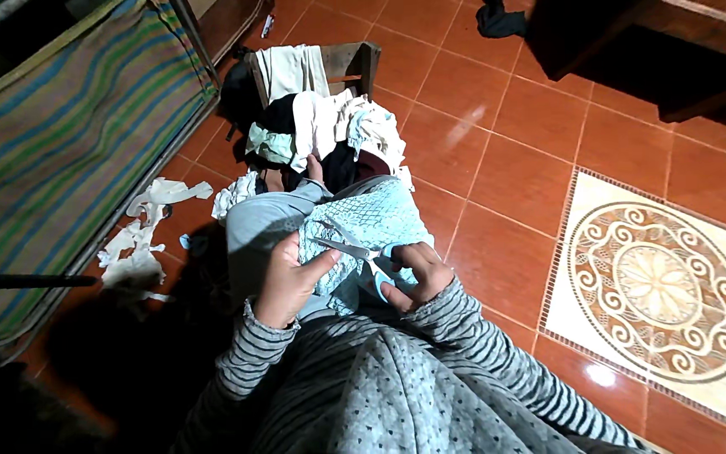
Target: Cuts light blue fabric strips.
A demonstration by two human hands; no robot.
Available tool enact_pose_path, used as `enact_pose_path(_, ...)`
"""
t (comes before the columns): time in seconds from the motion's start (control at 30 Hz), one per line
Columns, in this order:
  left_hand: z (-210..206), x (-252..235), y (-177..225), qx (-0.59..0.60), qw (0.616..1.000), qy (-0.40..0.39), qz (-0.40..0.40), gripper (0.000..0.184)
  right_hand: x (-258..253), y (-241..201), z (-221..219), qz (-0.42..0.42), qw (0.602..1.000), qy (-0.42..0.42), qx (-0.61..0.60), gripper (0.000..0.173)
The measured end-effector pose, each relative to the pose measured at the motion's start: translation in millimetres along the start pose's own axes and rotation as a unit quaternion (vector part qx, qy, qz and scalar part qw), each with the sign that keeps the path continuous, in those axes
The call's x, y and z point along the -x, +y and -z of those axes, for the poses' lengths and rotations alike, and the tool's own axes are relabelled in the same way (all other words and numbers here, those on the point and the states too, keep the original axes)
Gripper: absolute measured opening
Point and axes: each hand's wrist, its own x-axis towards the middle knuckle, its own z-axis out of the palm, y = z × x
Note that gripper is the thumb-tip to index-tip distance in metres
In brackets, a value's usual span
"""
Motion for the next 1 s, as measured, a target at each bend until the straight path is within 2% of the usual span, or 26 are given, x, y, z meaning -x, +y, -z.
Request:
enact_pose_path(0.37, 0.8, 0.2, -1.5, -0.004, 1.0, 0.002, -0.004, 0.032, 0.9, -2.3, -2.4, -0.024, 0.999, -0.027, -0.033, 0.038)
enact_pose_path(0.63, -0.4, -0.7, -4.3, -0.008, 1.0, 0.009, -0.001, 0.03, 3.2, -1.9, -5.9, -0.063, 0.993, -0.051, -0.086, 0.041)
enact_pose_path(0.8, -1.8, -0.7, -5.3, 0.007, 0.999, 0.014, 0.033, 0.032, 6.4, 2.1, -10.7, -0.078, 0.989, -0.065, -0.107, 0.036)
enact_pose_path(0.93, -1.5, -4.4, -8.2, 0.049, 0.997, 0.013, 0.066, 0.026, 5.2, 4.9, -13.9, -0.138, 0.967, -0.087, -0.196, 0.041)
enact_pose_path(1.0, 1.3, -5.8, -7.3, 0.097, 0.988, 0.018, 0.116, 0.021, 4.8, 7.3, -16.5, -0.169, 0.951, -0.082, -0.244, 0.043)
